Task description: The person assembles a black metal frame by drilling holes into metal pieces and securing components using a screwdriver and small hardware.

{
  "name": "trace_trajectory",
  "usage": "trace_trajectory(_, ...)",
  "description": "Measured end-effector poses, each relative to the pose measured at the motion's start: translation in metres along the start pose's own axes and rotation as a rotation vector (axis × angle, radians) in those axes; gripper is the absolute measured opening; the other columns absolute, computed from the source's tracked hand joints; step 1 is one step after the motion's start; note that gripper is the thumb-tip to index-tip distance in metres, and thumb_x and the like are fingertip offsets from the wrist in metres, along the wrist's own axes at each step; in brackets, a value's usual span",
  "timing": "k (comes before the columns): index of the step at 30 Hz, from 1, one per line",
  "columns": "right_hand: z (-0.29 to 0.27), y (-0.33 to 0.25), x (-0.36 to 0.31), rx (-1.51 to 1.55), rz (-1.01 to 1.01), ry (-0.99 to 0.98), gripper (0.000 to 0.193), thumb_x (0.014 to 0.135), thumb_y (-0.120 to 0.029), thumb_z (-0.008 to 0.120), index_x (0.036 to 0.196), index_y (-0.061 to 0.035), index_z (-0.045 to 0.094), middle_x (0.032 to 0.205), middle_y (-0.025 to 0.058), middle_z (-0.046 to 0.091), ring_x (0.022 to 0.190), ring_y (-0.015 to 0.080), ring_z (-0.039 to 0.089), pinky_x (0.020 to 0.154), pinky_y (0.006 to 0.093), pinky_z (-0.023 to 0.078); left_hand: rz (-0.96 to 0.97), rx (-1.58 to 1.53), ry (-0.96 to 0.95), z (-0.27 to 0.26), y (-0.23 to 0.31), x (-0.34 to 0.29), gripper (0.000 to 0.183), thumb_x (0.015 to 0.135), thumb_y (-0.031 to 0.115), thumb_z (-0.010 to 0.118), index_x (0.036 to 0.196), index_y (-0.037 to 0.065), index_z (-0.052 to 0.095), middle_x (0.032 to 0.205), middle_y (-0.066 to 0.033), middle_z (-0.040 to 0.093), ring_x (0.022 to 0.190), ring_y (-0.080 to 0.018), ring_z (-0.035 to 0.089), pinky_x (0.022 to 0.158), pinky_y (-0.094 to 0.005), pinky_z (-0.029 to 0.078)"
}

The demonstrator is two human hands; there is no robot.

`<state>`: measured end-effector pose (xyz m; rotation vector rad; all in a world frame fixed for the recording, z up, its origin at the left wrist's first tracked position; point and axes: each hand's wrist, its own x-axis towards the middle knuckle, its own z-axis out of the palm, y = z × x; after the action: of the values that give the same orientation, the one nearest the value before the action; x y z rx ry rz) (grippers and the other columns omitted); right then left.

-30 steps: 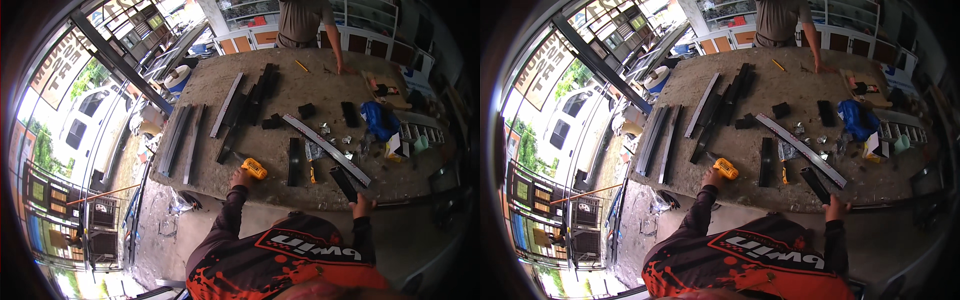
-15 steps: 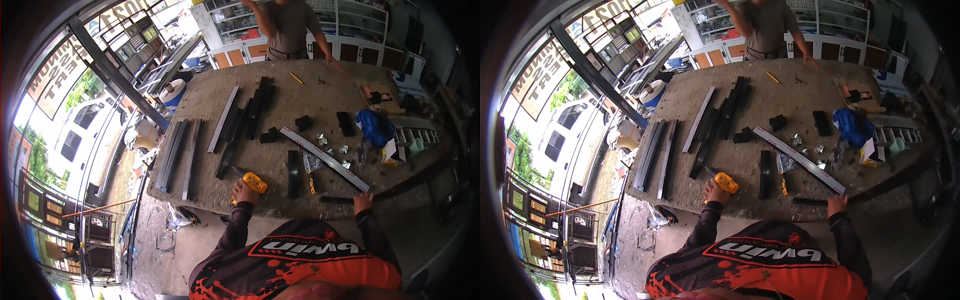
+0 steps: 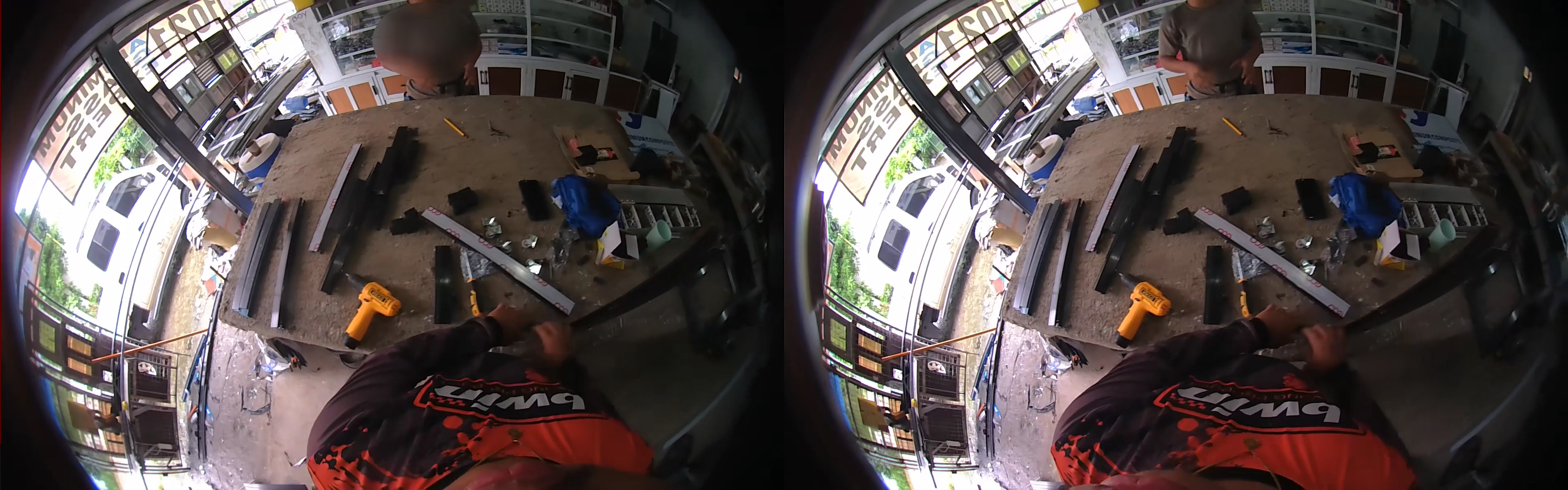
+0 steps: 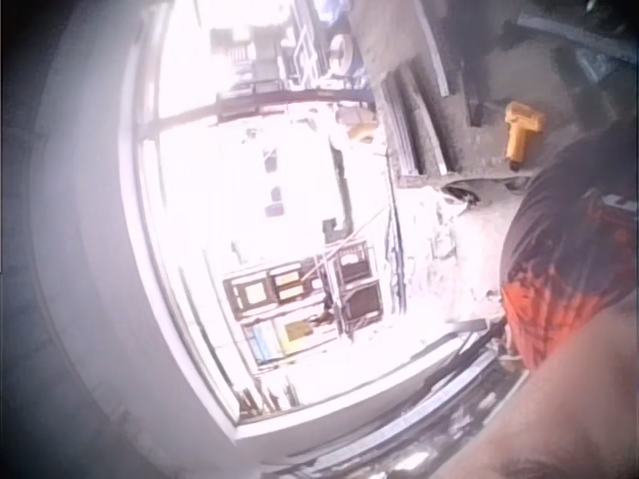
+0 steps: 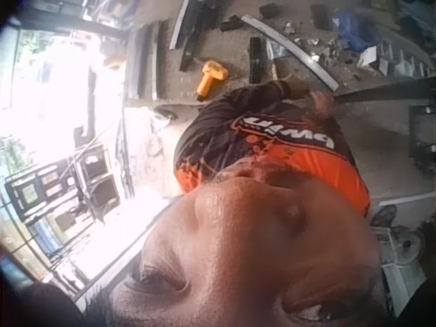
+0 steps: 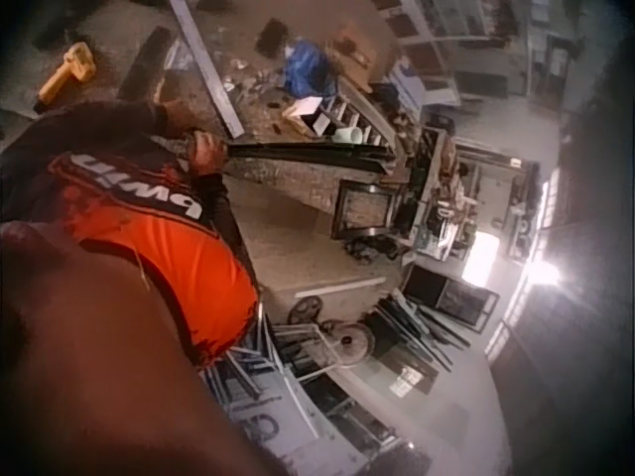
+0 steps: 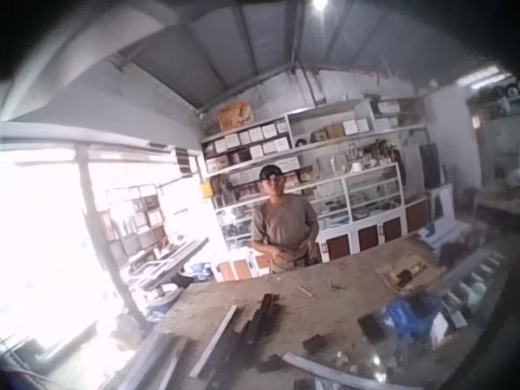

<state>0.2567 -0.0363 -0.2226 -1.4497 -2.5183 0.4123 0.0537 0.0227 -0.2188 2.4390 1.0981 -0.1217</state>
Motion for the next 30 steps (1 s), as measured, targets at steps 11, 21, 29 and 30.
trace_trajectory(11, -0.155, 0.106, -0.102, 0.848, 0.101, -0.408, 0.033, 0.093, -0.012, 0.055, 0.125, -0.0053, 0.057, 0.123, 0.012, 0.063, 0.113, 0.0228, 0.06, 0.098, 0.0372, 0.044, -0.108, 0.223, 0.096, 0.055, 0.013, 0.029, 0.03, 0.083, 0.019, 0.056, 0.112, 0.012, 0.059, 0.11, -0.0144, 0.059, 0.106, -0.0329, 0.061, 0.083, -0.0526, 0.05)
trace_trajectory(21, -0.341, 0.185, -0.024, 1.056, -0.333, 0.644, 0.035, 0.088, -0.035, 0.061, 0.099, -0.0015, 0.057, 0.082, 0.0063, 0.057, 0.069, 0.0147, 0.055, 0.063, 0.0278, 0.044, -0.375, 0.164, 0.119, 0.05, 0.043, 0.035, 0.023, 0.086, 0.022, 0.059, 0.106, 0.011, 0.061, 0.105, -0.014, 0.061, 0.105, -0.0354, 0.059, 0.085, -0.0521, 0.048)
trace_trajectory(29, -0.467, 0.106, -0.006, 0.382, -0.937, 0.68, 0.045, 0.084, -0.038, 0.065, 0.107, -0.0018, 0.051, 0.091, 0.0091, 0.055, 0.077, 0.0173, 0.055, 0.068, 0.0297, 0.044, -0.425, 0.136, 0.195, 0.048, 0.056, 0.042, 0.023, 0.085, 0.019, 0.06, 0.107, 0.013, 0.06, 0.11, -0.0109, 0.06, 0.11, -0.0333, 0.056, 0.088, -0.0522, 0.044)
trace_trajectory(30, -0.467, 0.103, -0.003, 0.368, -0.941, 0.658, 0.047, 0.084, -0.039, 0.065, 0.108, -0.0019, 0.05, 0.092, 0.0094, 0.055, 0.078, 0.0176, 0.055, 0.069, 0.0299, 0.044, -0.432, 0.134, 0.2, 0.051, 0.057, 0.041, 0.023, 0.085, 0.018, 0.06, 0.107, 0.013, 0.06, 0.11, -0.0107, 0.06, 0.11, -0.0335, 0.055, 0.089, -0.052, 0.044)
